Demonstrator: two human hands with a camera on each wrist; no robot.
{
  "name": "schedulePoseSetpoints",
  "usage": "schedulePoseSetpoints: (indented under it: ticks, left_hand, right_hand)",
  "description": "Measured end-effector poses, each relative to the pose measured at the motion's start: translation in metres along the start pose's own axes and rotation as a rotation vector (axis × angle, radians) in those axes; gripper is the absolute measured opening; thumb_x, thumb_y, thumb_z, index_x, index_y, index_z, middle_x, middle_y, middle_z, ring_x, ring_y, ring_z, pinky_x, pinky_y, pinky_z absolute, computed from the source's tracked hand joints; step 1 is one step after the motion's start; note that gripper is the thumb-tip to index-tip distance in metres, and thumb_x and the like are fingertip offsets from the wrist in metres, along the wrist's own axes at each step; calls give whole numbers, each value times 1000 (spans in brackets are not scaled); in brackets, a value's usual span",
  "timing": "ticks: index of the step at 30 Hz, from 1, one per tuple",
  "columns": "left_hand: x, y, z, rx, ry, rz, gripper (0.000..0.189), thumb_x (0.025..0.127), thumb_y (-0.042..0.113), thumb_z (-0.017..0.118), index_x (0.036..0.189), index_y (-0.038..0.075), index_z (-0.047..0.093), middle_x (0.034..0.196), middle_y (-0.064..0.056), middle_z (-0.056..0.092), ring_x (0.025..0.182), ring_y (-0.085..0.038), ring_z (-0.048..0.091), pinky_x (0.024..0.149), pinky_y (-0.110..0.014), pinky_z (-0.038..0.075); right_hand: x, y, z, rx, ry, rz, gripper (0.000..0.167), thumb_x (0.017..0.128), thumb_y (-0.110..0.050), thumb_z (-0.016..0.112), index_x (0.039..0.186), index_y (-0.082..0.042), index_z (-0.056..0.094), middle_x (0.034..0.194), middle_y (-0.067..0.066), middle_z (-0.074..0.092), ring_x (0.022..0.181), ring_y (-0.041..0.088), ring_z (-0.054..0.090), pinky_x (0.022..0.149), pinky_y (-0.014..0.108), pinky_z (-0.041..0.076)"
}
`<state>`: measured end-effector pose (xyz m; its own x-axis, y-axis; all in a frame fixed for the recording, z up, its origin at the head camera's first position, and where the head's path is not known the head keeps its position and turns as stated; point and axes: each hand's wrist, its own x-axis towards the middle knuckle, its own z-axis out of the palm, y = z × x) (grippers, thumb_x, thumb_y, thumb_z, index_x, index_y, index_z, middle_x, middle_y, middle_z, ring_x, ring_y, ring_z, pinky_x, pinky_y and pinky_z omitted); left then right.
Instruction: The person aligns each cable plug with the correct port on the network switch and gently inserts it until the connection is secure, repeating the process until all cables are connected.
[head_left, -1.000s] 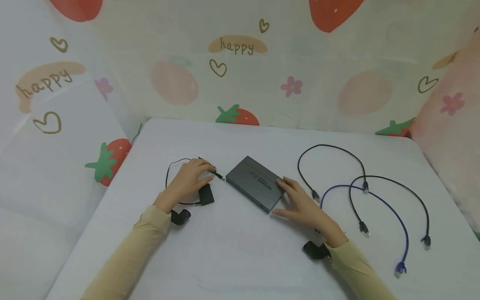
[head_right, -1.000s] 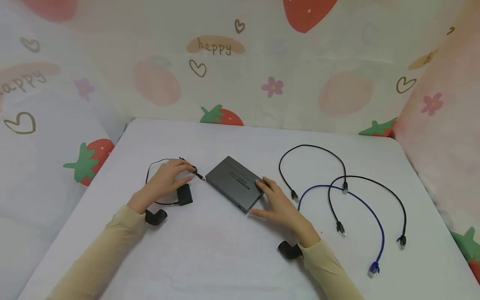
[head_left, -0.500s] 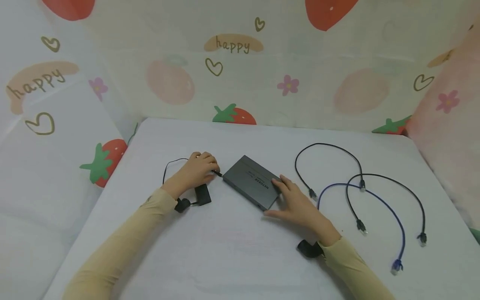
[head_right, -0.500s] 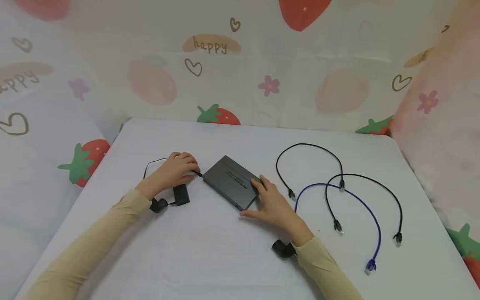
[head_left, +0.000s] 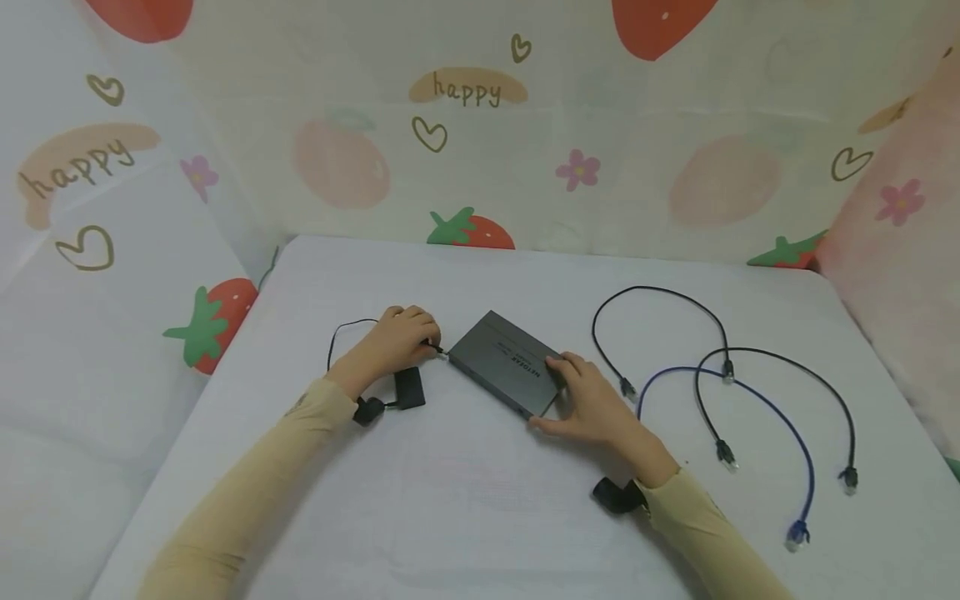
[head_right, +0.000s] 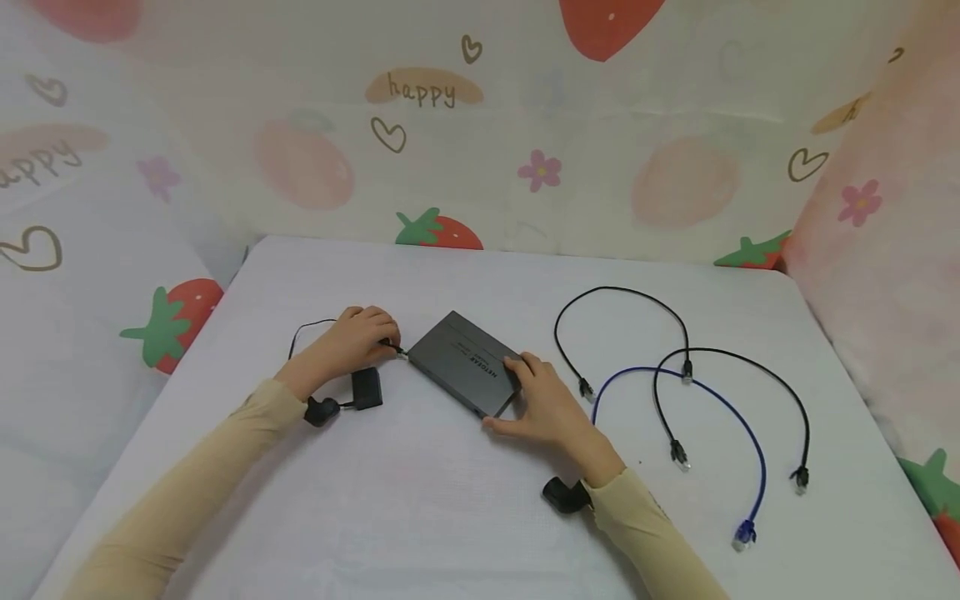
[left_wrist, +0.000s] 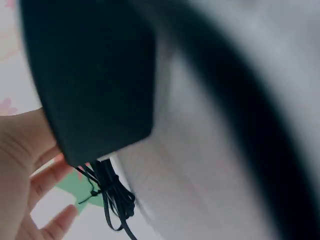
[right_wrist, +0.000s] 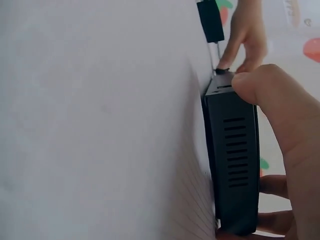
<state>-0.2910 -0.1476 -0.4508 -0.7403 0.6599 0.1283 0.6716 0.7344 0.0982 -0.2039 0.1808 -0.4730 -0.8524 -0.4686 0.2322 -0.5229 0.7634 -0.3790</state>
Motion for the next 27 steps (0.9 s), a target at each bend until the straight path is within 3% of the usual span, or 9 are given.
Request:
schedulePoseSetpoints:
  ticks: [4, 9, 13, 20, 27]
  left_hand:
    - [-8, 5, -3, -89, 72, -16, 7, 90, 22, 59, 95, 19, 63, 102, 4, 65, 104, -16, 56, 100, -48, 33]
    - [-16, 17, -4, -126, 178, 68, 8, 92, 23, 57, 95, 17, 61, 93, 7, 64, 88, -10, 60, 99, -47, 33]
    - [-17, 27, -2, -159, 249, 122, 10, 89, 19, 61, 99, 14, 63, 93, 5, 64, 83, -8, 60, 98, -44, 36]
    - [-11, 50, 5, -283, 320, 210, 13, 85, 14, 65, 98, 11, 64, 91, 3, 65, 78, -8, 58, 78, -29, 48]
    - [-9, 74, 12, -275, 363, 190, 9, 85, 17, 65, 94, 14, 64, 88, 5, 64, 77, -5, 56, 67, -22, 49]
  right_hand:
    - [2, 3, -2, 21, -12, 21, 89, 68, -51, 73, 135, -2, 43, 134, 26, 43, 122, 41, 44, 98, 53, 39]
    - [4, 7, -7, 96, -39, 87, 81, 72, -48, 71, 136, -7, 44, 137, 23, 43, 126, 39, 41, 100, 54, 37]
    - [5, 10, -9, 131, -45, 85, 80, 73, -47, 71, 137, -8, 43, 138, 20, 43, 127, 36, 41, 101, 53, 36]
    - [5, 14, -12, 204, -63, 111, 77, 76, -46, 70, 138, -11, 42, 139, 14, 44, 122, 29, 46, 97, 45, 41]
    - [8, 17, -18, 248, -95, 139, 70, 79, -45, 67, 137, -14, 44, 136, 9, 47, 113, 25, 52, 93, 43, 43]
